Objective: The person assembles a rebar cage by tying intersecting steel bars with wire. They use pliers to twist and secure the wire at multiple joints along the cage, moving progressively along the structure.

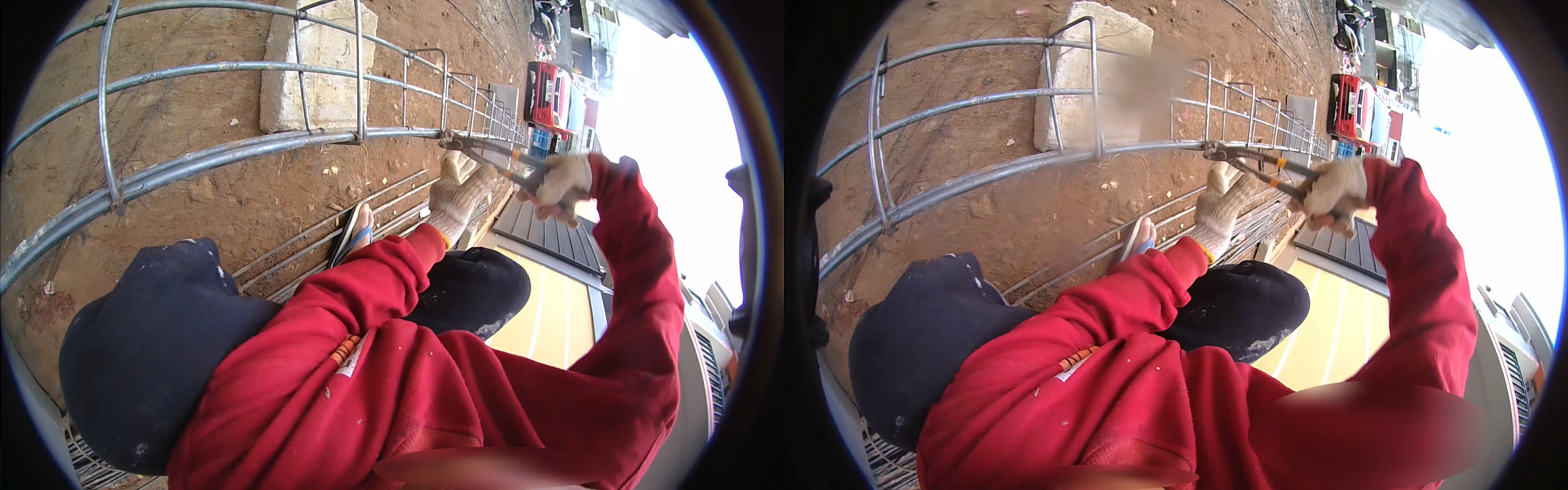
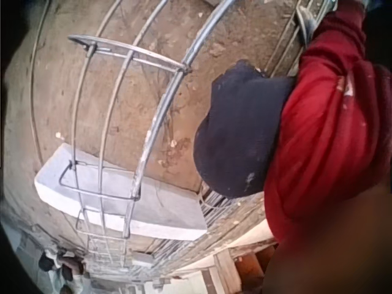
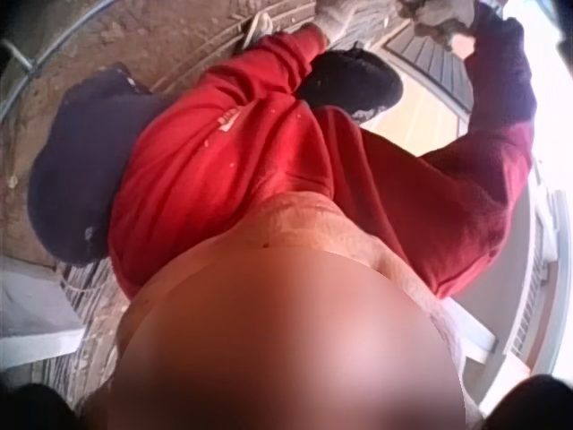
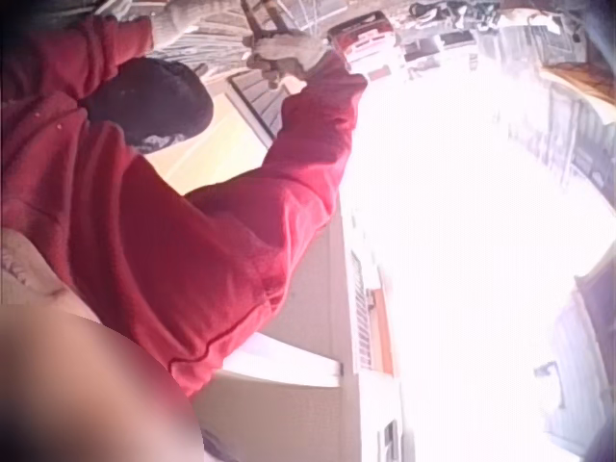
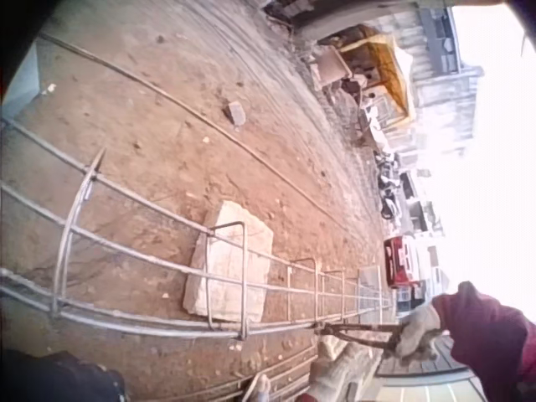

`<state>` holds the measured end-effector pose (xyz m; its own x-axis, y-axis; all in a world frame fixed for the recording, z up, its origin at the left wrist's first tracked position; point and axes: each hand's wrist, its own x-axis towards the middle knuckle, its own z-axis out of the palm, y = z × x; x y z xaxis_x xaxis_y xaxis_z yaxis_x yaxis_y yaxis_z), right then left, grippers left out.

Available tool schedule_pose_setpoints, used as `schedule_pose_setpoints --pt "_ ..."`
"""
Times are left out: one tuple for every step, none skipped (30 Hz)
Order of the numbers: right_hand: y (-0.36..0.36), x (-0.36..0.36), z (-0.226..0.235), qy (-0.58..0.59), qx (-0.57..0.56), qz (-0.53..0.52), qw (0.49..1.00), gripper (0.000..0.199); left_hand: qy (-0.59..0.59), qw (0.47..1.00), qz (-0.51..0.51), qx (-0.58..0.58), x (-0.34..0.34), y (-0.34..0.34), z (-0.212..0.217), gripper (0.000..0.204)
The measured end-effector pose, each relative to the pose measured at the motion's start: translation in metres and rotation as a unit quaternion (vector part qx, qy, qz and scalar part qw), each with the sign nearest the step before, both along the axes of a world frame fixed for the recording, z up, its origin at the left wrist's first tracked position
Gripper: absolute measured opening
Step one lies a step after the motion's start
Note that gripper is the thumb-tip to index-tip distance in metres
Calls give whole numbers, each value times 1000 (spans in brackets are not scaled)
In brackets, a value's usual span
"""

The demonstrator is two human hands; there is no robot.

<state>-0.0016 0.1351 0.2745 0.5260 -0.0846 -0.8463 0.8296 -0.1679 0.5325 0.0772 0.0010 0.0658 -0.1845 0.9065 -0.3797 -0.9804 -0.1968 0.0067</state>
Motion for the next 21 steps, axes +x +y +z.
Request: schedule_pose_setpoints --pt "15 -6 -5 -36 -37 -39 998 29 2 1000 5 4 -7 3 4 63" --pt "22 -10 -3 -39 -17 -41 998 29 -37 999 -22 14 -13 -1 7 56" --pt "27 -13 -2 -34 -6 -38 999 29 -78 995 -53 25 -19 -2 11 48" --pt "26 -11 -3 -44 14 -14 999 39 -115 991 -47 58 -26 -3 10 40" --pt "22 -10 -3 -16 10 -44 999 46 -123 989 -76 44 -31 -5 10 37" --pt "12 -4 1 8 33 -51 998 54 -132 987 -71 51 -34 -3 11 35" --pt "0 2 8 22 59 -50 997 61 -141 986 -65 61 -36 -3 11 32" --pt "-10 10 8 15 71 -55 996 63 -197 978 -38 65 -37 0 12 30" --pt "-21 16 15 28 124 -95 987 57 -250 961 -10 115 -36 2 14 29" --pt "-31 23 15 70 182 -49 980 54 -303 943 6 139 -34 5 15 29" --pt "-40 28 15 96 240 -6 966 52 -355 916 24 184 -31 7 19 28" --pt "-43 28 17 142 266 40 953 52 -391 902 -55 174 -28 7 19 23" --pt "-45 27 17 132 279 72 948 51 -374 914 -45 153 -26 7 21 21" --pt "-45 24 17 125 278 100 947 50 -360 921 -35 142 -24 6 22 20" --pt "-42 19 17 126 271 128 946 49 -344 931 -39 114 -24 6 24 18" --pt "-39 14 17 126 286 144 939 43 -359 926 -33 111 -25 4 25 17" --pt "-35 9 16 130 291 214 923 40 -383 915 -19 127 -27 3 26 17" --pt "-29 3 15 140 287 279 905 38 -404 906 -14 127 -30 3 29 18" --pt "-26 -1 15 142 291 340 883 35 -426 895 -7 133 -34 2 32 18" --pt "-23 -4 14 143 260 520 801 33 -471 872 -24 130 -39 5 35 19" --pt "-21 -5 14 147 249 568 771 34 -495 861 -24 118 -42 7 39 20"
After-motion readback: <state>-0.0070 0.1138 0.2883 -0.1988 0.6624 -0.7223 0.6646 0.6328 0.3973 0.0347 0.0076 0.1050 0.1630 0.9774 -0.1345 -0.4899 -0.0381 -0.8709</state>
